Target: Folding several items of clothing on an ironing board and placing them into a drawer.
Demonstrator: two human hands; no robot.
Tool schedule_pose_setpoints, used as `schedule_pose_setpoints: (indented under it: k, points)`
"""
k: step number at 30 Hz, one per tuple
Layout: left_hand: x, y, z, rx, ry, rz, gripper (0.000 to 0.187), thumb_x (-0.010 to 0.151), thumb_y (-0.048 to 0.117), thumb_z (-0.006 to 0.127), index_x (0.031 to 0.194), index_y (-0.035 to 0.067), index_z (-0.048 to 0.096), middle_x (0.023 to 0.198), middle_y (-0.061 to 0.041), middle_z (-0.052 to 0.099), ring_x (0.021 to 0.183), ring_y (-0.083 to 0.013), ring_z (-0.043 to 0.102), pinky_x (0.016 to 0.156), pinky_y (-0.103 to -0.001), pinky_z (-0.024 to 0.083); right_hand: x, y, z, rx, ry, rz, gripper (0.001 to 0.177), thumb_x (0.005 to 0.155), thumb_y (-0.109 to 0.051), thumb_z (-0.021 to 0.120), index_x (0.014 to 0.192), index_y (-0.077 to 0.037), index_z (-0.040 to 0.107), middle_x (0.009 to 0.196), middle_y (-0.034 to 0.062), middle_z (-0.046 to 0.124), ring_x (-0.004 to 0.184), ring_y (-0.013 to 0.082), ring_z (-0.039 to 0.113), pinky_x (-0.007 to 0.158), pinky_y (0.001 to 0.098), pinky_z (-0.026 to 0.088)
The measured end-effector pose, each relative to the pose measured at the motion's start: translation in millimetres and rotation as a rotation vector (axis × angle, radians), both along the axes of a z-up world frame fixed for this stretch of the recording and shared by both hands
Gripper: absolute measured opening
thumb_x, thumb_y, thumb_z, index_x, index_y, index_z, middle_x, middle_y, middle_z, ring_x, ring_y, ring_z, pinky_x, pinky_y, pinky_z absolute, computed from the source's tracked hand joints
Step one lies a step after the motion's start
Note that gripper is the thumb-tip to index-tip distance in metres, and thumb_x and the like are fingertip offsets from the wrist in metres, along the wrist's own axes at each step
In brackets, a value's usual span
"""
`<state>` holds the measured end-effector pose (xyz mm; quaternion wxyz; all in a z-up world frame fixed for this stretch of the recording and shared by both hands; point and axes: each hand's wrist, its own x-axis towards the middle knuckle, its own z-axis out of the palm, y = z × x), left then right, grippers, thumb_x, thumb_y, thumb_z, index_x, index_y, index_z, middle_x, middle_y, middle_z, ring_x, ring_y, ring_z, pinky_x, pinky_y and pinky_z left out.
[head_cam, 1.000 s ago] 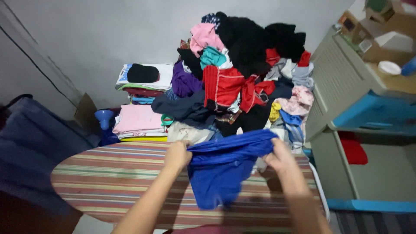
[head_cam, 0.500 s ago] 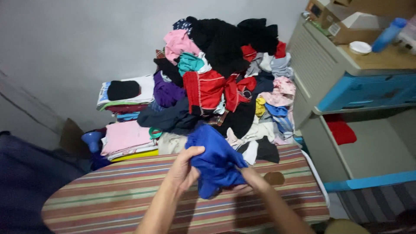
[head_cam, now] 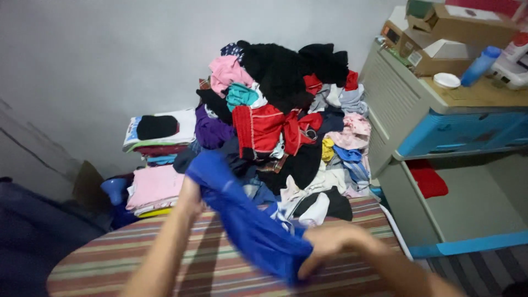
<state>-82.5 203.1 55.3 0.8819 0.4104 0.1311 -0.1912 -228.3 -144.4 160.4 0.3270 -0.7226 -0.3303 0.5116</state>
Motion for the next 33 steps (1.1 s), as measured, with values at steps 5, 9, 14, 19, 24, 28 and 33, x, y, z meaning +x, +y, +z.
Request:
schedule_pose_setpoints:
  k: [5,9,14,19,24,28,33]
  points:
    - [-74,-57,112,1.433,-0.567,-1.0,0.062,0.096,0.058,0.046,0.132,0.012,0.066,0.135,-0.015,0.065,0.124,-0.0335,0.06,0.109,-0.055,0.04,69,-51,-32,-0.64,-0.934,-0.083,0.048,0.074,-0.05,0.079,0.11,-0.018,0.075,0.113,0.0154,0.071,0.106,0.0344,0.068,0.091,0.0464,0.055]
    - [-96,-70,95,2.09,-0.65,-1.534,0.083,0.095,0.077,0.04,0.146,0.013,0.052,0.15,-0.015,0.052,0.143,-0.0383,0.043,0.124,-0.06,0.022,83,-62,-10,-0.425,-1.515,-0.276,0.045,0.068,-0.043,0.074,0.109,-0.025,0.079,0.101,0.0142,0.077,0.094,0.0358,0.073,0.081,0.0471,0.057]
    - [-50,-46,47,2.134,-0.402,-1.889,0.118,0.078,0.093,0.058,0.161,0.016,0.025,0.162,-0.009,0.037,0.15,-0.037,0.031,0.126,-0.053,0.021,81,-38,23,-0.528,-1.337,-0.316,0.051,0.069,-0.052,0.079,0.109,-0.021,0.078,0.098,0.0139,0.075,0.095,0.0346,0.072,0.084,0.0451,0.056]
    - [-55,-3,100,1.753,-0.461,-1.553,0.105,0.066,0.08,0.08,0.134,0.001,0.066,0.138,-0.018,0.066,0.125,-0.0333,0.066,0.103,-0.043,0.053,82,-69,18,-0.378,-0.959,-0.41,0.05,0.07,-0.056,0.083,0.097,-0.014,0.077,0.091,0.0102,0.073,0.092,0.0295,0.072,0.085,0.0427,0.055]
    - [-62,26,142,1.687,-1.239,-0.689,0.043,0.097,0.052,0.065,0.096,0.01,0.072,0.094,-0.01,0.071,0.103,-0.0338,0.069,0.091,-0.046,0.053,72,-92,39,-0.243,-1.523,-0.433,0.034,0.076,-0.049,0.074,0.085,-0.016,0.081,0.085,0.0022,0.071,0.102,0.0275,0.056,0.099,0.0488,0.036]
    - [-59,28,169,1.702,-1.761,-0.31,0.03,0.088,0.042,0.069,0.08,0.013,0.072,0.081,-0.002,0.07,0.101,-0.0275,0.063,0.095,-0.046,0.045,74,-84,43,-0.318,-1.626,-0.46,0.031,0.08,-0.046,0.07,0.093,-0.02,0.082,0.091,0.0008,0.07,0.102,0.028,0.054,0.099,0.05,0.035]
    - [-54,31,187,2.132,-1.716,0.154,0.025,0.082,0.041,0.071,0.074,0.018,0.073,0.089,0.0,0.072,0.114,-0.0251,0.061,0.103,-0.051,0.038,74,-59,61,-0.442,-1.754,-0.627,0.032,0.086,-0.037,0.066,0.11,-0.02,0.079,0.096,0.005,0.066,0.095,0.0297,0.056,0.083,0.0475,0.04]
